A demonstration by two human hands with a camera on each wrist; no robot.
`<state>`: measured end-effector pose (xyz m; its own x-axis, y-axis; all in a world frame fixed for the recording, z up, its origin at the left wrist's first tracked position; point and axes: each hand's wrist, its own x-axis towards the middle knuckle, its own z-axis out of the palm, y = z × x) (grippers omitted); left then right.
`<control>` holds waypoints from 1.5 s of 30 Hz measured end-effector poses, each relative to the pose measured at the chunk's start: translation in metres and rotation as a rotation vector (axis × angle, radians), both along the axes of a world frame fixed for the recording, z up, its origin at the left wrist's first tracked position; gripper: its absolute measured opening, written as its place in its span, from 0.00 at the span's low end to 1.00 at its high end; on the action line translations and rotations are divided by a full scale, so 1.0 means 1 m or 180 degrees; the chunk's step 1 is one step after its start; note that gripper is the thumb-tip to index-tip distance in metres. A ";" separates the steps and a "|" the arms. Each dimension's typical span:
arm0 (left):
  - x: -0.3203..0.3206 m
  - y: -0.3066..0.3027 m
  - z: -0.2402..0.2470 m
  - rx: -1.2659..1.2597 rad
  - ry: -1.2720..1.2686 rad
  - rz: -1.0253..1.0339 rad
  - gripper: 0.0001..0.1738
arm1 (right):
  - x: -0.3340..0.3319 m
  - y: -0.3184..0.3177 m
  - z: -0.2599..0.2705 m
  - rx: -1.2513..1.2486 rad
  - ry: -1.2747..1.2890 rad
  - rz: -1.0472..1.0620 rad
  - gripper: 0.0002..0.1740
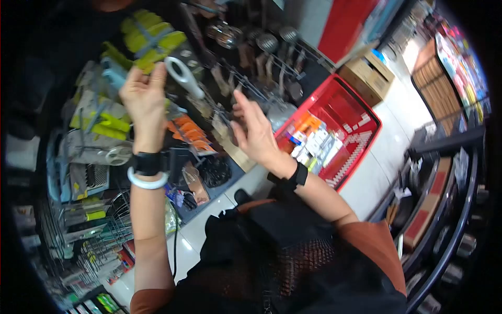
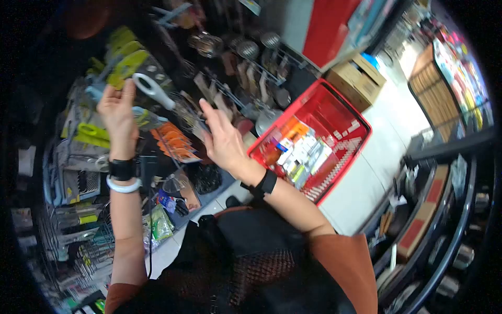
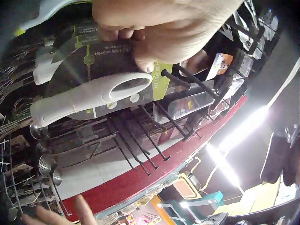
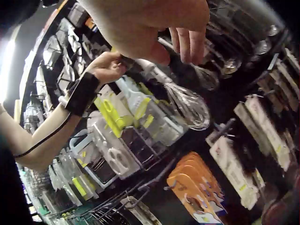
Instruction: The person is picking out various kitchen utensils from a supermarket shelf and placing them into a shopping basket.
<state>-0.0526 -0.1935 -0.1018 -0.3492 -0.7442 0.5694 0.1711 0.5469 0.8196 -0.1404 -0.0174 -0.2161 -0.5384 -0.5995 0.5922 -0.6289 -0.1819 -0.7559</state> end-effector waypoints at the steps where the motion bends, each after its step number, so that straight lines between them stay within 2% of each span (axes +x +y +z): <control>1: -0.002 0.003 0.002 0.0159 0.0148 -0.0136 0.09 | -0.008 0.010 -0.012 -0.0037 -0.0175 -0.0017 0.36; 2: 0.001 -0.001 -0.003 0.0273 0.0196 -0.0331 0.05 | -0.022 0.022 -0.028 0.0210 -0.0019 -0.0391 0.35; 3: 0.004 -0.002 -0.009 0.0375 0.0250 -0.0504 0.11 | -0.036 0.037 -0.044 0.0424 -0.0177 -0.0602 0.33; 5: 0.010 0.016 -0.021 -0.0063 0.0117 0.0308 0.22 | -0.070 0.070 -0.085 0.0546 -0.0619 -0.1213 0.29; 6: 0.017 0.038 -0.015 -0.0198 -0.0247 0.0387 0.26 | -0.089 0.090 -0.108 0.0661 -0.0974 -0.1379 0.30; 7: 0.027 0.048 -0.022 -0.0489 -0.0203 0.0322 0.27 | -0.104 0.115 -0.120 0.1373 -0.1415 -0.1533 0.30; 8: 0.038 0.058 -0.031 -0.0602 -0.0252 0.0292 0.28 | -0.118 0.136 -0.150 0.1882 -0.1152 -0.2052 0.31; 9: 0.047 0.070 -0.036 -0.0520 -0.0400 0.0358 0.29 | -0.133 0.158 -0.196 0.2130 -0.1365 -0.2281 0.32; 10: 0.060 0.072 -0.047 -0.0530 -0.0415 0.0309 0.28 | -0.137 0.175 -0.204 0.2400 -0.2049 -0.2248 0.31; 12: 0.078 0.082 -0.055 -0.0427 -0.0685 0.0478 0.28 | -0.139 0.202 -0.247 0.2815 -0.2645 -0.2324 0.29; 15: 0.093 0.100 -0.056 -0.0068 -0.1018 0.0570 0.27 | -0.125 0.220 -0.308 0.3674 -0.3220 -0.1627 0.29; 17: 0.094 0.104 -0.058 0.0103 -0.1135 0.0662 0.26 | -0.114 0.220 -0.321 0.3280 -0.3725 -0.1520 0.29; 19: 0.092 0.111 -0.061 0.0106 -0.1315 0.0558 0.26 | -0.091 0.201 -0.329 0.2879 -0.4026 -0.2028 0.25; 22: 0.090 0.118 -0.058 0.0092 -0.1328 0.0456 0.25 | -0.095 0.193 -0.337 0.2967 -0.4482 -0.1840 0.25; 27: 0.085 0.130 -0.062 0.0034 -0.1485 0.0381 0.24 | -0.098 0.184 -0.338 0.2575 -0.4938 -0.1865 0.17; 29: 0.081 0.134 -0.062 0.0151 -0.1467 0.0378 0.24 | -0.099 0.190 -0.370 0.2555 -0.4633 -0.1636 0.14; 30: 0.080 0.134 -0.060 0.0084 -0.1488 0.0321 0.24 | -0.106 0.197 -0.408 0.2291 -0.5261 -0.1711 0.11; 31: 0.076 0.136 -0.061 0.0065 -0.1514 0.0211 0.24 | -0.109 0.198 -0.400 0.2182 -0.5401 -0.1592 0.08; 33: 0.069 0.138 -0.060 -0.0103 -0.1641 0.0050 0.22 | -0.113 0.202 -0.371 0.1547 -0.5570 -0.0823 0.05; 36: 0.061 0.141 -0.057 -0.0339 -0.1788 -0.0245 0.20 | -0.110 0.195 -0.299 0.1177 -0.5342 -0.1103 0.06; 37: 0.058 0.141 -0.055 -0.0362 -0.1774 -0.0357 0.18 | -0.109 0.193 -0.284 0.0957 -0.5322 -0.1281 0.07; 38: 0.054 0.143 -0.055 -0.0425 -0.1886 -0.0441 0.18 | -0.110 0.197 -0.292 0.0965 -0.5316 -0.1109 0.07; 39: 0.052 0.143 -0.053 -0.0525 -0.1952 -0.0506 0.17 | -0.106 0.193 -0.248 0.0613 -0.4998 -0.1266 0.06; 40: 0.050 0.142 -0.052 -0.0607 -0.2017 -0.0587 0.16 | -0.101 0.190 -0.218 0.0559 -0.4580 -0.1102 0.06; 41: 0.043 0.144 -0.051 -0.0572 -0.2019 -0.0723 0.16 | -0.098 0.189 -0.198 0.0480 -0.4146 -0.0968 0.06; 43: 0.036 0.144 -0.052 -0.0615 -0.1948 -0.0867 0.15 | -0.093 0.182 -0.173 0.0233 -0.4101 -0.0998 0.07; 45: 0.024 0.145 -0.051 -0.0629 -0.1856 -0.1100 0.15 | -0.083 0.173 -0.134 0.0483 -0.3215 -0.0749 0.07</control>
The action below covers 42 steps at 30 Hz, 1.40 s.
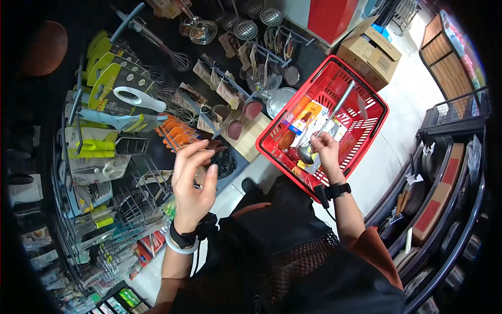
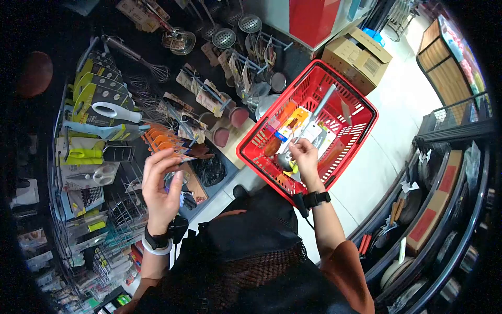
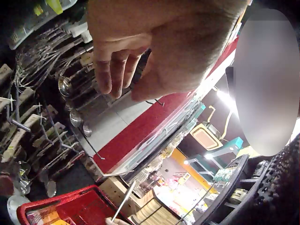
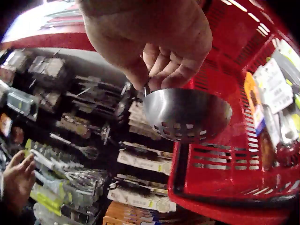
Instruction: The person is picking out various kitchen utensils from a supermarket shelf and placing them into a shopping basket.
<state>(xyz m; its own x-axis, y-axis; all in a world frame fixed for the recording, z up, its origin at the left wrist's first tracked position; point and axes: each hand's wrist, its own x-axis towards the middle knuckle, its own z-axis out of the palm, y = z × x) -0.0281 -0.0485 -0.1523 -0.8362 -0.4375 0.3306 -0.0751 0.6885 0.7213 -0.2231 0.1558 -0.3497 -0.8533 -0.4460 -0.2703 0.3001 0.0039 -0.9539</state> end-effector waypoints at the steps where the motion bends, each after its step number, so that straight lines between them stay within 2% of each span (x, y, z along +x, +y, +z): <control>1: -0.011 0.003 0.001 0.0058 0.0029 -0.0099 0.15 | 0.008 -0.006 0.012 0.0135 0.0418 0.0224 0.06; 2: -0.020 0.005 0.005 0.0091 0.0088 -0.0207 0.16 | 0.014 -0.013 0.023 0.0253 0.0867 0.0432 0.06; 4: -0.025 0.004 0.000 0.0282 0.0110 -0.0307 0.20 | 0.023 -0.021 0.046 0.0238 0.0960 0.0536 0.06; 6: -0.034 0.004 -0.001 0.0781 0.0041 -0.0217 0.26 | 0.034 -0.029 0.065 0.0531 0.2091 0.0660 0.08; 7: -0.038 0.003 -0.002 0.0951 0.0020 -0.0196 0.33 | 0.040 -0.033 0.075 0.0621 0.2132 0.0736 0.09; 8: -0.045 -0.004 -0.004 0.1193 0.0217 -0.0212 0.39 | 0.048 -0.039 0.084 0.0564 0.2590 0.0829 0.09; 11: -0.047 -0.010 0.007 0.1267 0.0338 -0.0121 0.38 | 0.056 -0.048 0.098 0.0502 0.2756 0.0941 0.09; 13: -0.050 -0.007 0.015 0.2094 0.0585 -0.0299 0.33 | 0.061 -0.046 0.095 0.0623 0.2986 0.0938 0.09; 14: -0.047 -0.011 0.018 0.2330 0.0622 -0.0275 0.27 | 0.064 -0.049 0.097 0.0590 0.3019 0.0952 0.09; 16: -0.045 -0.011 0.016 0.2306 0.0687 -0.0223 0.23 | 0.066 -0.047 0.098 0.0701 0.3046 0.0979 0.09; 21: -0.037 -0.012 0.011 0.2359 0.1059 -0.0320 0.20 | 0.067 -0.049 0.108 0.0554 0.2975 0.1117 0.08; 26: -0.037 -0.012 0.007 0.2284 0.1315 -0.0460 0.16 | 0.070 -0.063 0.119 -0.0032 0.2527 0.1180 0.09; 28: -0.037 -0.013 0.013 0.1855 0.1183 -0.0089 0.11 | 0.070 -0.063 0.121 0.0004 0.2539 0.1168 0.09; 30: -0.038 -0.022 0.019 0.0875 0.1331 0.0146 0.08 | 0.068 -0.064 0.121 0.0040 0.2557 0.1141 0.10; 32: -0.035 -0.028 0.024 0.0765 0.1146 0.0157 0.09 | 0.066 -0.062 0.120 0.0049 0.2474 0.1120 0.10; 34: -0.034 -0.033 0.026 0.1015 0.1118 0.0099 0.11 | 0.064 -0.061 0.120 -0.0027 0.2432 0.1129 0.10; 36: -0.035 -0.035 0.031 0.1893 0.1246 -0.0074 0.11 | 0.062 -0.060 0.119 -0.0105 0.2392 0.1133 0.09; 42: -0.047 -0.044 0.045 0.2072 0.1074 0.0049 0.09 | 0.059 -0.058 0.123 -0.0212 0.1952 0.1198 0.10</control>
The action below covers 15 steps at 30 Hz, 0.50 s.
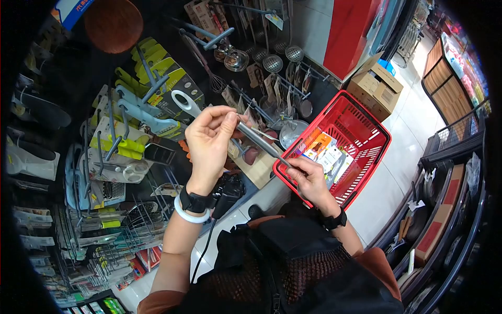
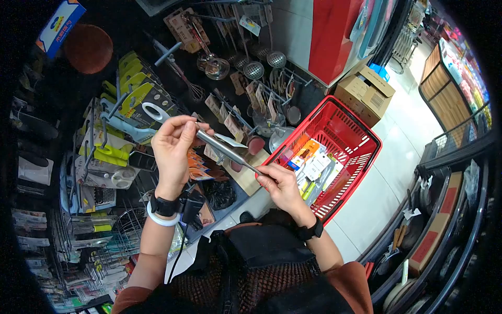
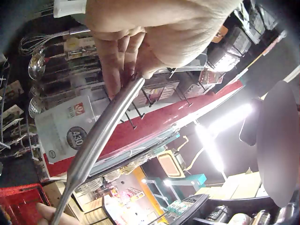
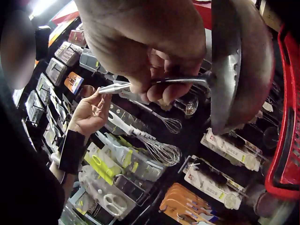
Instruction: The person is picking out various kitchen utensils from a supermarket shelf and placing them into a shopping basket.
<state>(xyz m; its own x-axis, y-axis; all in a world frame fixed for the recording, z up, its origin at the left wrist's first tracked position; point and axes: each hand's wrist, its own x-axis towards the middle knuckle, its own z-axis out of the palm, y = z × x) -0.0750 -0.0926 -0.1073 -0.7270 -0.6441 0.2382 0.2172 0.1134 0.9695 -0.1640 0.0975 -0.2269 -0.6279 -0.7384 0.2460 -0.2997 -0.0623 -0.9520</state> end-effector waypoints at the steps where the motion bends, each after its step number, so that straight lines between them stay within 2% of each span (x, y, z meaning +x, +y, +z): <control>1: -0.003 -0.001 0.002 0.0042 -0.0073 -0.0003 0.09 | -0.001 0.000 0.000 -0.0027 -0.0006 0.0002 0.10; 6: -0.018 -0.013 -0.004 -0.0115 -0.0169 -0.0005 0.08 | -0.002 0.001 -0.005 -0.0073 -0.0260 -0.0039 0.09; 8: -0.026 -0.013 -0.002 0.0054 -0.0100 -0.0041 0.07 | -0.002 0.003 -0.008 -0.0140 -0.1271 0.0025 0.10; 15: -0.054 -0.012 0.003 0.0670 -0.0263 -0.0442 0.09 | -0.014 -0.001 -0.011 -0.0297 -0.1597 0.0012 0.15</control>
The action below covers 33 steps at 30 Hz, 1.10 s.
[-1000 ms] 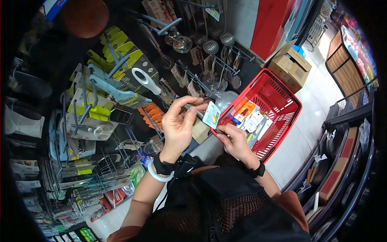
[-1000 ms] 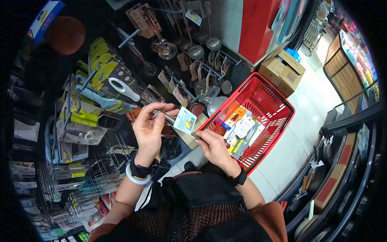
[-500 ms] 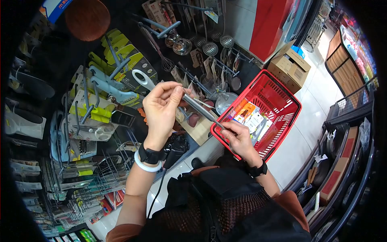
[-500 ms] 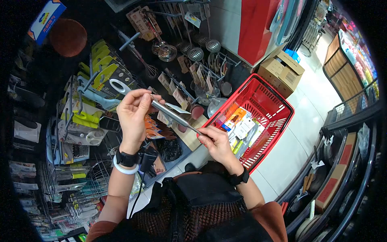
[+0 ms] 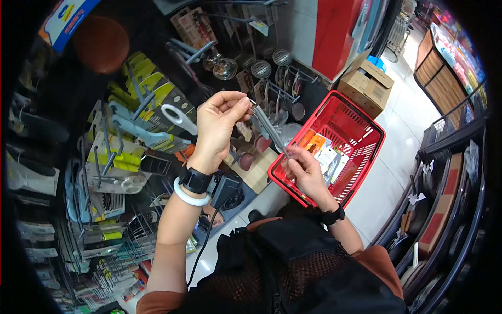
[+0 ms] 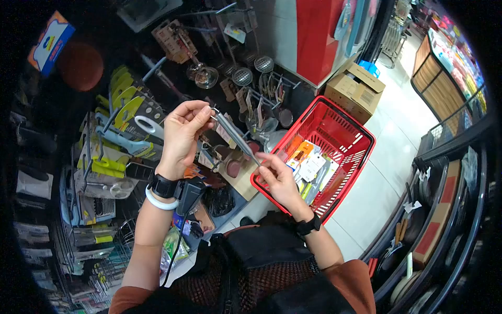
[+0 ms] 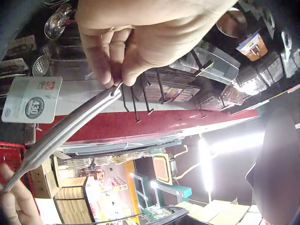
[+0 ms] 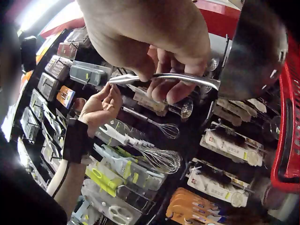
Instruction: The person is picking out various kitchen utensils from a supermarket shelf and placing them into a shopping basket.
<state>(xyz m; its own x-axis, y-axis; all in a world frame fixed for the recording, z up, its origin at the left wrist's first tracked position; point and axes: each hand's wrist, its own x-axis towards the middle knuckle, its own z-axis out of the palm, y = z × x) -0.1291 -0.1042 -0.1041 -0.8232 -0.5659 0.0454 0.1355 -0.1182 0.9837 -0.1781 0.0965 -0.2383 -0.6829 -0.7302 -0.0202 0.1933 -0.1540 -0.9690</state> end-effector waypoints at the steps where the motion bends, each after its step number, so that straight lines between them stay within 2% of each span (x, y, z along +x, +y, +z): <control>1: -0.004 0.000 -0.001 -0.0013 0.0011 -0.0050 0.09 | 0.000 -0.002 0.004 -0.0048 0.0134 -0.0099 0.19; 2: -0.008 0.001 -0.001 -0.0155 -0.0024 -0.0082 0.09 | 0.000 -0.004 0.008 -0.0095 0.0268 -0.0199 0.24; 3: -0.013 0.002 -0.001 -0.0303 -0.0054 -0.0114 0.09 | -0.002 -0.006 0.009 -0.0112 0.0282 -0.0252 0.24; 6: -0.031 0.010 0.003 -0.0966 0.0001 -0.0130 0.08 | -0.011 -0.015 0.013 -0.0334 0.0977 -0.0539 0.34; 9: -0.051 0.022 0.019 -0.1532 0.0113 -0.0013 0.05 | -0.028 -0.024 0.030 -0.0229 0.1882 -0.0739 0.34; 11: -0.068 0.024 0.030 -0.1489 0.0270 0.0025 0.05 | -0.040 -0.034 0.047 -0.0193 0.1829 -0.0700 0.35; 13: -0.084 0.023 0.044 -0.1535 0.0363 0.0010 0.04 | -0.058 -0.052 0.067 -0.0664 0.3171 -0.1649 0.37; 16: -0.104 0.021 0.053 -0.1545 0.0439 0.0070 0.04 | -0.084 -0.065 0.096 -0.0330 0.3224 -0.1453 0.39; 18: -0.118 0.021 0.054 -0.1059 0.0705 0.0280 0.04 | -0.098 -0.073 0.109 -0.0119 0.3178 -0.1409 0.39; 21: -0.134 0.020 0.062 -0.0794 0.0850 0.0417 0.05 | -0.117 -0.082 0.124 -0.0037 0.3340 -0.1330 0.39; 23: -0.146 0.017 0.063 -0.0236 0.0926 0.0401 0.08 | -0.131 -0.089 0.128 0.0115 0.3419 -0.1469 0.40; 29: -0.173 0.020 0.051 -0.0217 0.1360 0.1098 0.06 | -0.159 -0.099 0.136 0.0562 0.3471 -0.1326 0.45; 33: -0.184 0.026 0.053 -0.0276 0.1381 0.1279 0.04 | -0.163 -0.105 0.142 0.0741 0.3341 -0.1334 0.45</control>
